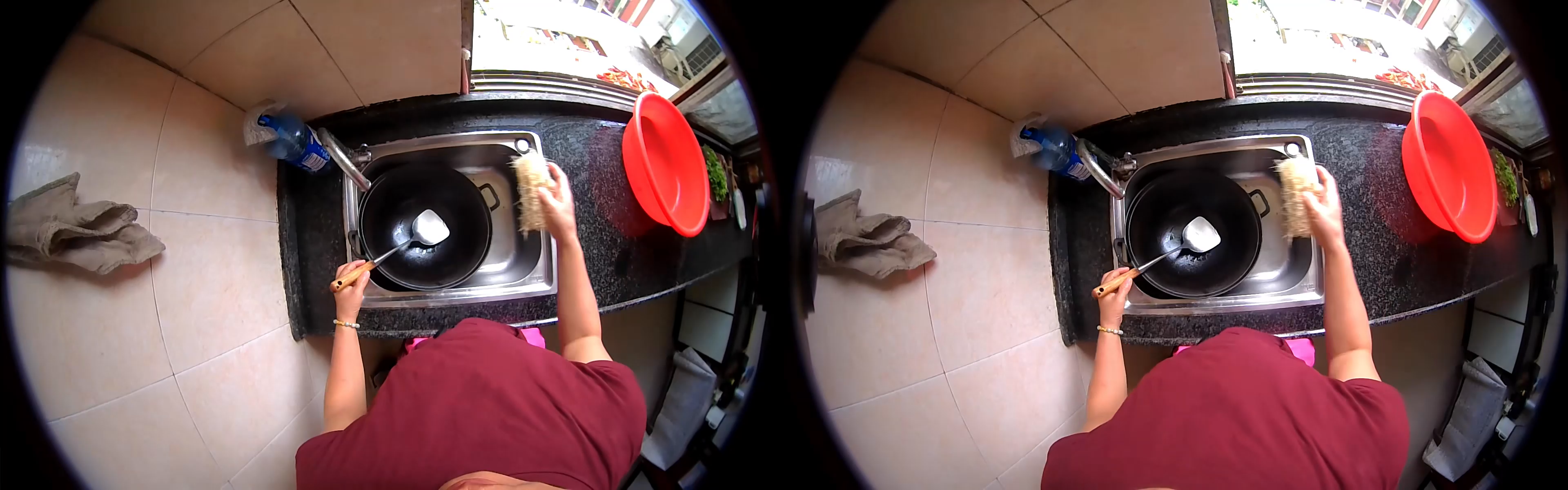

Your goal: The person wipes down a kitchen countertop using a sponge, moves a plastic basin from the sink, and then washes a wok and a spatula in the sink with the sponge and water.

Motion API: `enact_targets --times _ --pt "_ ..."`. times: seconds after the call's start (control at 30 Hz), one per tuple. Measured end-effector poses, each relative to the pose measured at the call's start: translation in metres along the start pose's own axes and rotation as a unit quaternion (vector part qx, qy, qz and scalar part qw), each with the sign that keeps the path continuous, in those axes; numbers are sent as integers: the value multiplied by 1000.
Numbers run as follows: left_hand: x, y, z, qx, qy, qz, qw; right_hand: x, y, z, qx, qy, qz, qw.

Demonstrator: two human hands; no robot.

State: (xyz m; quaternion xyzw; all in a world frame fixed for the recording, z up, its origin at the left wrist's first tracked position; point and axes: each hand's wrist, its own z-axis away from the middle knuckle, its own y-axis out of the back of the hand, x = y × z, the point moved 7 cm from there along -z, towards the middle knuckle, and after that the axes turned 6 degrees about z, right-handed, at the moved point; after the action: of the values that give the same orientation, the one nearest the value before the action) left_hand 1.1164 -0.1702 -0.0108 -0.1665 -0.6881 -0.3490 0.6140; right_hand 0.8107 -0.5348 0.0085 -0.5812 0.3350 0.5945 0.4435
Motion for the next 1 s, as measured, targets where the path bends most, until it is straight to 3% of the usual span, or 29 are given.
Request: enact_targets --times 0.03,0.13,0.23,0.27,0.3,0.37,0.43,0.47,0.53,0.6,0.7,0.8,1.0 --pt "4 0 3 -25 7 -4 1000 13 -42 0 -61 -54 -47 996" --pt "20 5 7 -101 62 -19 993 -4 -149 -11 -187 -95 -131 969" --pt "2 32 -1 -169 14 -57 984 -65 -231 -24 -286 -107 -142 941" --pt "-18 52 -8 -196 145 -104 964 -73 -256 -32 -323 -102 -129 932" --pt "-9 72 -27 -147 136 -144 969 -80 -279 -39 -360 -97 -115 921" --pt "42 99 -73 -36 26 -147 988 -100 -316 -46 -382 -149 -38 911" --pt "133 101 -115 61 -107 -244 962 -113 -349 -64 -386 -93 85 914" --pt "163 100 -134 87 -122 -263 953 -118 -363 -72 -384 -65 148 909" --pt "203 94 -176 135 -291 -255 912 -116 -394 -91 -385 23 242 890" --pt "233 82 -216 158 -377 -243 880 -106 -414 -99 -384 66 289 875" --pt "195 85 -296 108 -278 -76 951 -101 -426 -104 -387 59 267 881" --pt "162 85 -314 123 -199 -32 972 -97 -430 -103 -391 42 203 897" --pt "158 83 -312 148 -242 -31 958 -82 -440 -108 -402 42 195 894"
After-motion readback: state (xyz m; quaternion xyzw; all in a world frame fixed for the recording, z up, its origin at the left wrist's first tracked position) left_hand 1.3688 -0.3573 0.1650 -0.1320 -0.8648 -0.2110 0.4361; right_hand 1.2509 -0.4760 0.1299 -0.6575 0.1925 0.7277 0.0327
